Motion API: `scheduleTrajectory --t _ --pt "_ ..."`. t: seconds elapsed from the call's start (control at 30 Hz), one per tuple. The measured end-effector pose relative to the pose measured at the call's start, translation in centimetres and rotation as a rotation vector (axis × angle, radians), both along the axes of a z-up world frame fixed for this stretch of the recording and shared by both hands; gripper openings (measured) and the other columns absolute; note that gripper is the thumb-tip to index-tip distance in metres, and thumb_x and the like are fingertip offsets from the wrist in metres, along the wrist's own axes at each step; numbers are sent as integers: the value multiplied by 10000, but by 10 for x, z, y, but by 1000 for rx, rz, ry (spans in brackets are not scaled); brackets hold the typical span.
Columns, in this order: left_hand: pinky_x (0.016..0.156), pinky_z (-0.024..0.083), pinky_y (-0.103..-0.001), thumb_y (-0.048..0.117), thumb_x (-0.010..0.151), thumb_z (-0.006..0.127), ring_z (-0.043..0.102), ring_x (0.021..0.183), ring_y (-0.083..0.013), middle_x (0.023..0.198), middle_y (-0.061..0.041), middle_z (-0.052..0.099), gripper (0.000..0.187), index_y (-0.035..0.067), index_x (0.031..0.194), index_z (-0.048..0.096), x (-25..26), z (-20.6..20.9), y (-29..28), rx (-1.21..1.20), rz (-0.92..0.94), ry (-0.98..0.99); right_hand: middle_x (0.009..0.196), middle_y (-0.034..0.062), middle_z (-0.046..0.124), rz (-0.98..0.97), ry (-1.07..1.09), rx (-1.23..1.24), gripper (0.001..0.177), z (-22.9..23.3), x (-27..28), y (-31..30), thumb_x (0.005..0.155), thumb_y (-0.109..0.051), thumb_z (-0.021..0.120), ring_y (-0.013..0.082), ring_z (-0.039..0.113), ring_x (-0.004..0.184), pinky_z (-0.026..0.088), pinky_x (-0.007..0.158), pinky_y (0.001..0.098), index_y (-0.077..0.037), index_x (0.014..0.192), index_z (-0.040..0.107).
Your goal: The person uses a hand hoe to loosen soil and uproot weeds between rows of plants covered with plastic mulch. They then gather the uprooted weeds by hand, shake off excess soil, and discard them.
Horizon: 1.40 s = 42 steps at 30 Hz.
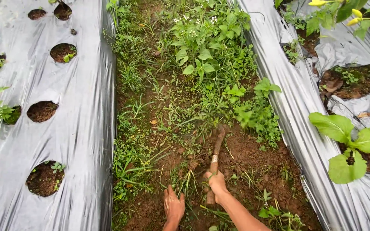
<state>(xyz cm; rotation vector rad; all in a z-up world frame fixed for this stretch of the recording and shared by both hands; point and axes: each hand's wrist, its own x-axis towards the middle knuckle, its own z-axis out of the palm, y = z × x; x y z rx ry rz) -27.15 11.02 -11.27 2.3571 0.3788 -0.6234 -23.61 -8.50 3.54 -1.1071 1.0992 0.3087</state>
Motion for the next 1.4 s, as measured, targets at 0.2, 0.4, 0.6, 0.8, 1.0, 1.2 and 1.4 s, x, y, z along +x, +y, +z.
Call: scheduleTrajectory --t 0.2,0.4,0.6,0.8,1.0,1.2,1.4 --pt "1254 245 -529 270 963 669 250 1516 -409 1600 -249 276 760 77 1556 234 -1 -21 1 46 -88 -94 741 50 586 -437 -203 -167 97 6 72 -35 1043 2 497 141 500 469 436 381 278 -50 1047 579" --pt "1244 264 -502 275 945 683 364 1454 -388 1529 -262 374 760 35 1535 269 -5 -18 -3 170 -205 -143 824 134 635 -92 -55 -36 204 -4 49 -24 977 20 519 156 486 474 419 385 303 -13 1175 557" --pt "1189 335 -483 225 907 718 468 1328 -371 1395 -196 476 672 51 1444 351 -6 4 -7 197 -238 -162 757 108 586 -118 -105 -157 98 -3 73 -30 1019 3 535 174 496 476 444 386 295 14 1093 597" --pt "1202 297 -513 256 940 715 363 1410 -426 1501 -251 365 745 38 1502 279 -6 9 -9 188 -230 -110 731 95 580 -158 -116 -164 110 20 104 -41 977 44 510 160 509 475 424 376 291 -7 1061 561" --pt "1182 356 -523 247 930 720 366 1361 -437 1474 -200 327 728 103 1491 279 -2 7 -9 178 -210 -81 739 81 520 49 -53 -191 101 1 86 -20 993 -30 568 151 442 489 425 404 289 -4 1090 577" --pt "1266 131 -504 370 1021 636 138 1520 -473 1645 -288 91 880 41 1609 69 -12 -36 -2 261 -321 6 763 46 599 -301 -214 -222 100 20 169 -64 991 26 488 121 502 496 456 428 277 -46 998 557" --pt "1206 357 -520 294 911 781 347 1423 -473 1550 -212 302 839 130 1533 241 -1 -15 -8 230 -245 -44 750 115 549 111 -31 -91 185 -7 114 -44 1039 -37 520 164 460 483 433 411 280 49 1199 557"
